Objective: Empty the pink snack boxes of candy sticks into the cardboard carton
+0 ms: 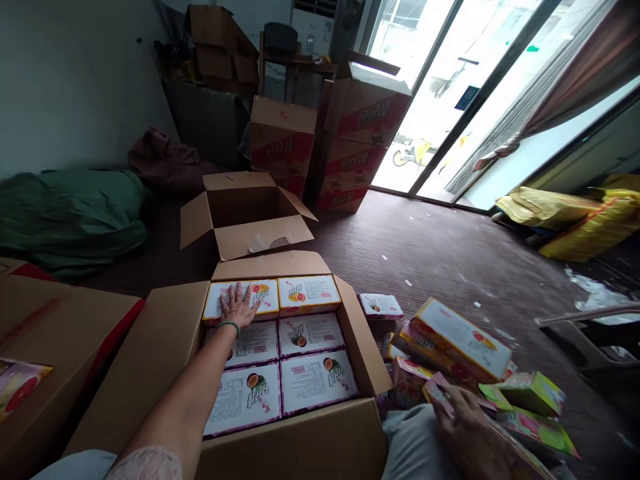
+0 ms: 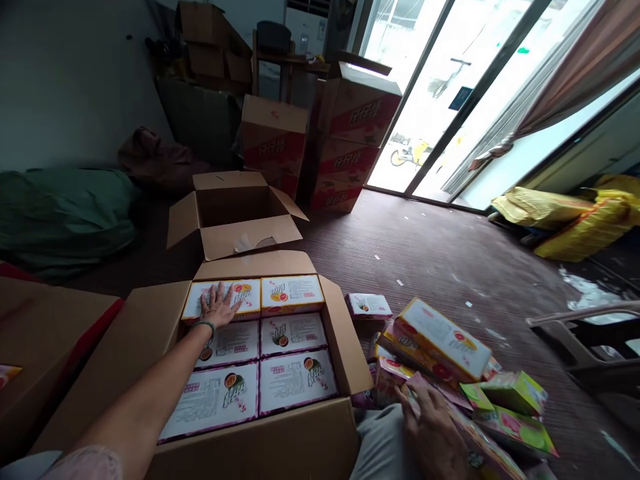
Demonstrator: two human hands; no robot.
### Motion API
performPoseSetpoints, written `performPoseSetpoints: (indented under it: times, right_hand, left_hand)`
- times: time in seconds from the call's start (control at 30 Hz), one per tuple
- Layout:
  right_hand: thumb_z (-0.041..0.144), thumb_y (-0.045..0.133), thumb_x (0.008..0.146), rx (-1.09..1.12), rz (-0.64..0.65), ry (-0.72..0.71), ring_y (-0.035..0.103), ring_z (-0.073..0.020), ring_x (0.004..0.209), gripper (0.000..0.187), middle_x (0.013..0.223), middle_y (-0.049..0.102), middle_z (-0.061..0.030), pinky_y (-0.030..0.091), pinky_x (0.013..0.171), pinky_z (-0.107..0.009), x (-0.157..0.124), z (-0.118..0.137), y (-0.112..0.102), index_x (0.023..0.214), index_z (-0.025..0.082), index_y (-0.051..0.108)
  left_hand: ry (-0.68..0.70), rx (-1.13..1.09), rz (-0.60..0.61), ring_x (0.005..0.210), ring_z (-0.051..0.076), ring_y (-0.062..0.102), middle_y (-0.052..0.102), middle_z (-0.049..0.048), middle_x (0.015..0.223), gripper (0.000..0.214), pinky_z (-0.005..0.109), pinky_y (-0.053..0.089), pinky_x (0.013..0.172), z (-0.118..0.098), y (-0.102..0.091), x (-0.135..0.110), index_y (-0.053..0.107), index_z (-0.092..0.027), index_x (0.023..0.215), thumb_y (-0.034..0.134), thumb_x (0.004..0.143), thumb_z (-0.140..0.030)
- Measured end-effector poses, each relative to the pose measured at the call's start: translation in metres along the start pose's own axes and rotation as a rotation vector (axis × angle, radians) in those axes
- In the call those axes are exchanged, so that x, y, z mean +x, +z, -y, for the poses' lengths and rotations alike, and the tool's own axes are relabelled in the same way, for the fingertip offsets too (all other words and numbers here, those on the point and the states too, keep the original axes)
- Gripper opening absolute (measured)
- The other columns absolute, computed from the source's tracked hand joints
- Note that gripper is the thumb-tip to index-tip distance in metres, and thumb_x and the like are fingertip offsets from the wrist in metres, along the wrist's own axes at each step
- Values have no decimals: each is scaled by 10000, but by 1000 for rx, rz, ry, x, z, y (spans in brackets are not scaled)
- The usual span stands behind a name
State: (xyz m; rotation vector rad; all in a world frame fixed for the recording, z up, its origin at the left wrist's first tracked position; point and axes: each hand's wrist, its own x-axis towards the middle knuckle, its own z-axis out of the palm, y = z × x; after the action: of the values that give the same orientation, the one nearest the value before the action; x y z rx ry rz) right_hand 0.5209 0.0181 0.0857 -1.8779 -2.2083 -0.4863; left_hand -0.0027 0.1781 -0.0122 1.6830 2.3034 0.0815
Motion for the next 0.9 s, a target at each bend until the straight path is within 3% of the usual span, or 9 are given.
performPoseSetpoints:
  times: [0.13, 0.33, 0.5, 0.77, 0.9]
  right_hand:
    - [356, 397, 971, 8, -14, -78, 664, -248, 976, 293, 1125, 661, -128, 542, 758, -347, 6, 30, 3, 1078, 195, 617]
    - [345, 346, 996, 4, -29, -82, 692, -228, 886, 309, 1102, 674, -115, 530, 648, -308, 9, 37, 7, 1015, 195, 615]
    - [330, 353, 989, 11, -15, -82, 691, -223, 852, 294, 1058, 683, -112, 536, 685, -323, 9, 41, 4, 960, 204, 617]
    - [264, 376, 964, 21, 8, -118, 673, -249, 940, 258, 1097, 668, -124, 535, 696, -334, 17, 46, 10, 931, 203, 624]
    - [240, 397, 965, 37, 13, -109, 663, -244, 964, 232, 1119, 662, -115, 536, 723, -328, 16, 47, 12, 958, 202, 626]
  left_hand:
    - [18, 1, -73, 1518, 353, -34, 39, 133, 1664, 720, 599, -18, 1191, 3, 18, -24, 168, -224, 1570, 313, 956, -573]
    - [61, 28, -281, 1520, 344, -14, 152, 144, 1650, 624, 610, 2, 1195, 7, 58, -69, 293, -216, 1540, 399, 967, -439]
    - [85, 84, -212, 1513, 367, 71, 215, 153, 1630, 598, 590, -18, 1202, 6, 90, -107, 340, -189, 1521, 432, 954, -355]
    - [128, 28, -162, 1517, 340, 77, 246, 161, 1622, 683, 596, 74, 1202, 6, 81, -124, 305, -202, 1545, 458, 918, -429]
    - [171, -3, -29, 1477, 430, 201, 325, 215, 1578, 742, 636, 178, 1176, 3, 72, -143, 434, -202, 1494, 494, 851, -566]
